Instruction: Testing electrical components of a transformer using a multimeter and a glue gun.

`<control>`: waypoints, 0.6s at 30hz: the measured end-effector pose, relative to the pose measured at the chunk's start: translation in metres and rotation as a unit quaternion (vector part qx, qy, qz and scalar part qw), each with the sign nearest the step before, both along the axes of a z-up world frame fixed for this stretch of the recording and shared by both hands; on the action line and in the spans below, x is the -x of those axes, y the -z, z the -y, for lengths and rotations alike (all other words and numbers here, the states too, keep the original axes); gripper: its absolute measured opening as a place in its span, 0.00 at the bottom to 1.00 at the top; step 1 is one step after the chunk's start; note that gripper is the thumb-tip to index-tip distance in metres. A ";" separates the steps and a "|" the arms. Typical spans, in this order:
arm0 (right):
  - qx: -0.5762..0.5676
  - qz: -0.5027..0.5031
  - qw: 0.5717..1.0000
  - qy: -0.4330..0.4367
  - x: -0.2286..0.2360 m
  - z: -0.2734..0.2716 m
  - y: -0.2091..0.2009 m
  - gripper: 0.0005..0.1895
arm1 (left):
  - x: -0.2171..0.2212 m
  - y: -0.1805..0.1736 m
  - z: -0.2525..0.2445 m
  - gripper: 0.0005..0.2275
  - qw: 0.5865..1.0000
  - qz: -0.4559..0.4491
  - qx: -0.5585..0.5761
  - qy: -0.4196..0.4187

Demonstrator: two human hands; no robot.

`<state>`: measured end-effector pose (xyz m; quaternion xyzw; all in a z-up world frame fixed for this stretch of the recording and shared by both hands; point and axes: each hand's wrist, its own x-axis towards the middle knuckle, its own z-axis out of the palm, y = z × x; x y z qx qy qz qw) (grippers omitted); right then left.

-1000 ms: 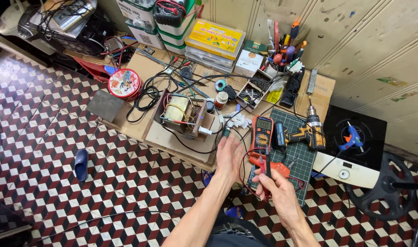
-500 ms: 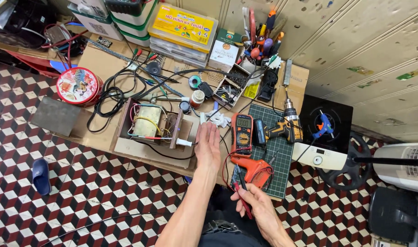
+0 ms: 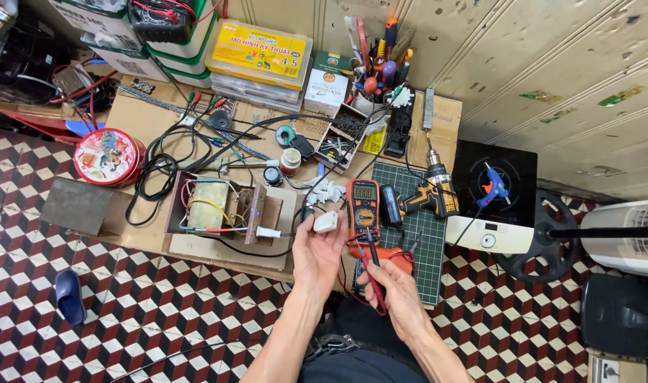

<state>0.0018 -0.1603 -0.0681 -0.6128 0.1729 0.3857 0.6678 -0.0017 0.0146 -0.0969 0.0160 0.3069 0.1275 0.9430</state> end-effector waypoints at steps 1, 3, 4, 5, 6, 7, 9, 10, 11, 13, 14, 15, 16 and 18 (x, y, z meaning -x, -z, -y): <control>0.005 0.002 1.000 0.012 -0.002 0.002 0.004 0.13 | 0.005 -0.007 0.001 0.11 1.000 -0.011 0.016 0.003; 0.017 0.016 1.000 0.004 -0.006 0.007 0.003 0.14 | 0.016 -0.018 0.002 0.12 1.000 -0.017 0.007 0.016; 0.032 0.032 0.999 -0.002 -0.008 0.009 0.003 0.14 | 0.022 -0.023 0.003 0.13 0.999 -0.021 0.001 0.031; 0.030 0.027 0.999 -0.008 -0.010 0.005 -0.009 0.14 | 0.026 -0.023 0.003 0.13 0.999 -0.026 0.000 0.026; 0.048 0.053 0.997 -0.020 -0.012 0.001 -0.020 0.13 | 0.031 -0.022 0.003 0.13 0.999 -0.014 0.013 0.030; 0.066 0.079 0.994 -0.033 -0.014 -0.003 -0.030 0.13 | 0.037 -0.020 0.004 0.13 0.999 -0.003 0.027 0.032; 0.067 0.102 0.991 -0.050 -0.015 -0.008 -0.044 0.12 | 0.040 -0.034 0.002 0.13 0.999 -0.003 0.034 0.030; 0.069 0.131 0.987 -0.060 -0.018 -0.011 -0.052 0.13 | 0.040 -0.041 0.002 0.13 0.998 0.002 0.042 0.036; 0.069 0.128 0.987 -0.065 -0.017 -0.012 -0.057 0.13 | 0.041 -0.040 0.002 0.13 0.999 -0.001 0.042 0.031; 0.070 0.160 0.980 -0.094 -0.016 -0.015 -0.068 0.13 | 0.042 -0.038 0.001 0.12 0.997 -0.004 0.066 0.026; 0.069 0.157 0.980 -0.097 -0.015 -0.019 -0.073 0.13 | 0.043 -0.037 0.000 0.12 0.998 -0.007 0.066 0.022; 0.073 0.164 0.978 -0.108 -0.014 -0.022 -0.078 0.13 | 0.044 -0.037 -0.001 0.11 0.997 -0.007 0.072 0.024; 0.077 0.172 0.975 -0.120 -0.013 -0.024 -0.084 0.12 | 0.045 -0.036 -0.002 0.11 0.997 -0.008 0.077 0.025; 0.083 0.164 0.975 -0.126 -0.011 -0.032 -0.094 0.12 | 0.045 -0.040 -0.006 0.10 0.996 -0.011 0.083 0.024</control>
